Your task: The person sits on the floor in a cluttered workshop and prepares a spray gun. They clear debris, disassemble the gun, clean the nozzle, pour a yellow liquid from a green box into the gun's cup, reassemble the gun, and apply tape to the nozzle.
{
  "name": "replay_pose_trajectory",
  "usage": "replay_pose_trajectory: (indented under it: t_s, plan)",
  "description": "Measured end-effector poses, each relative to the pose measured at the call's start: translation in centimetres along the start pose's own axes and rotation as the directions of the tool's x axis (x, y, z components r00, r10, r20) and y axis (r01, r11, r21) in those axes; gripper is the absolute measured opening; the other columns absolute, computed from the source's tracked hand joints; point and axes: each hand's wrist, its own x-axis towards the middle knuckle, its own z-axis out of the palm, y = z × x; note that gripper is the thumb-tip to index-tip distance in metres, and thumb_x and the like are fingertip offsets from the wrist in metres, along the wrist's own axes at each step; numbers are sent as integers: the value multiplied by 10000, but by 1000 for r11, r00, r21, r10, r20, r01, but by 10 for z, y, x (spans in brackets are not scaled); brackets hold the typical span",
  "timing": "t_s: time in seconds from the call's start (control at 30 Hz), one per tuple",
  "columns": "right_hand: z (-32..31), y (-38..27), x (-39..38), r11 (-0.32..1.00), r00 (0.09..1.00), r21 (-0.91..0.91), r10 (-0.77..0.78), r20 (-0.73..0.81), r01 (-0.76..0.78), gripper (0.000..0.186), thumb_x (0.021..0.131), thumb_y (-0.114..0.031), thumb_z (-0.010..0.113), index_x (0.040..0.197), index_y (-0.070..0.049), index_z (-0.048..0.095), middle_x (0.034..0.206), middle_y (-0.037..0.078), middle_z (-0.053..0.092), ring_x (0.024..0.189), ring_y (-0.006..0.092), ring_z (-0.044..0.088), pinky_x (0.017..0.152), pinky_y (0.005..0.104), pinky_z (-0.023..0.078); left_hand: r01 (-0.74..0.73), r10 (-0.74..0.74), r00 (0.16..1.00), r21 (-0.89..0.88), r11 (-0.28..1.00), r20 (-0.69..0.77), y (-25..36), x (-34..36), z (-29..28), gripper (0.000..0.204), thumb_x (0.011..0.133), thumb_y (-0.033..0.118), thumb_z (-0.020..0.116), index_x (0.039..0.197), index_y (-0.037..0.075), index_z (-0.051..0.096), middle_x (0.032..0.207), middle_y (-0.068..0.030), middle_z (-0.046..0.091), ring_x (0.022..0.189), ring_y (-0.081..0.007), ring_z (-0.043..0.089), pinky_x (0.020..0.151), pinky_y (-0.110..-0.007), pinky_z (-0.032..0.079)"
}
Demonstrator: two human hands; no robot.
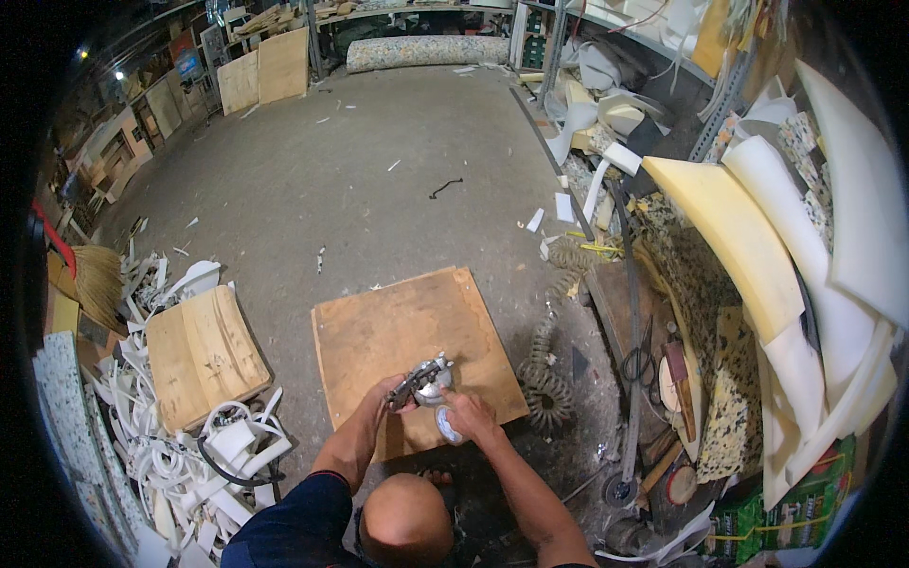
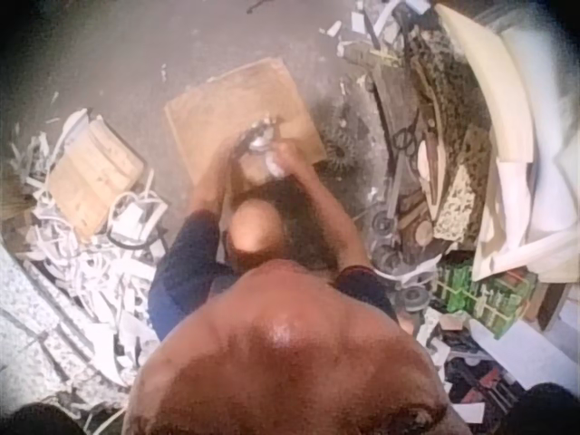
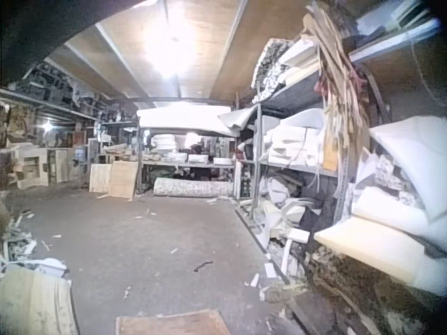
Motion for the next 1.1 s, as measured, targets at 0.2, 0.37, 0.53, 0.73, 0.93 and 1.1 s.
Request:
replay_pose_trajectory:
  t_s: [0.2, 0.37, 0.53, 0.73, 0.93, 1.1]
  plan:
    - [3, 4, -3, 998, 995, -8, -68, -75, 68, 580, 806, -188, 667, 1380, -216, 592, 981, 256, 689, 913, 440, 669, 810, 505, 537, 44, -43, 998, -23, 999, 39, -14, 47, -22, 352, 902, 471, 640, 945, 125, 694, 806, -93, 685, 711, -251, 670, 726, -505, 613]
    - [9, 12, 2, 994, 993, -45, -100, -61, 97, 584, 823, -206, 669, 1399, -225, 572, 959, 232, 694, 910, 431, 672, 813, 501, 536, 83, -81, 996, -74, 994, 41, -21, 75, -36, 386, 908, 484, 644, 914, 102, 697, 735, -105, 673, 622, -254, 656, 634, -469, 612]
    - [24, 22, 8, 996, 995, -49, -81, -55, 78, 562, 876, -209, 639, 1427, -241, 531, 1093, 214, 671, 994, 406, 648, 875, 509, 524, -216, 216, 976, 279, 936, 33, -34, 93, -38, 411, 925, 482, 550, 853, 94, 664, 643, -101, 632, 540, -238, 629, 491, -404, 529]
    - [21, 23, 6, 999, 996, -14, -42, -73, 41, 561, 848, -192, 647, 1396, -278, 569, 1045, 239, 673, 951, 418, 660, 828, 480, 522, -251, 284, 958, 579, 775, 35, -14, 63, -39, 210, 813, 285, 685, 793, 84, 743, 676, -124, 696, 605, -238, 686, 555, -411, 575]
    - [14, 13, 3, 1000, 999, 20, 21, -38, -20, 551, 834, -224, 674, 1374, -290, 586, 1084, 239, 659, 1012, 436, 633, 859, 512, 523, -666, 811, 568, 501, 553, -140, 22, -5, -10, 637, 1012, 544, 436, 1080, -16, 733, 1014, -150, 741, 980, -252, 687, 889, -355, 516]
    - [17, 17, 1, 998, 996, 29, -47, -76, 49, 612, 828, -164, 638, 1423, -267, 539, 993, 236, 667, 920, 432, 647, 791, 494, 512, -469, 425, 883, 333, 818, 200, 32, -22, 27, 948, 982, 724, 101, 1327, -3, 603, 1202, -138, 674, 1117, -223, 609, 1007, -340, 441]
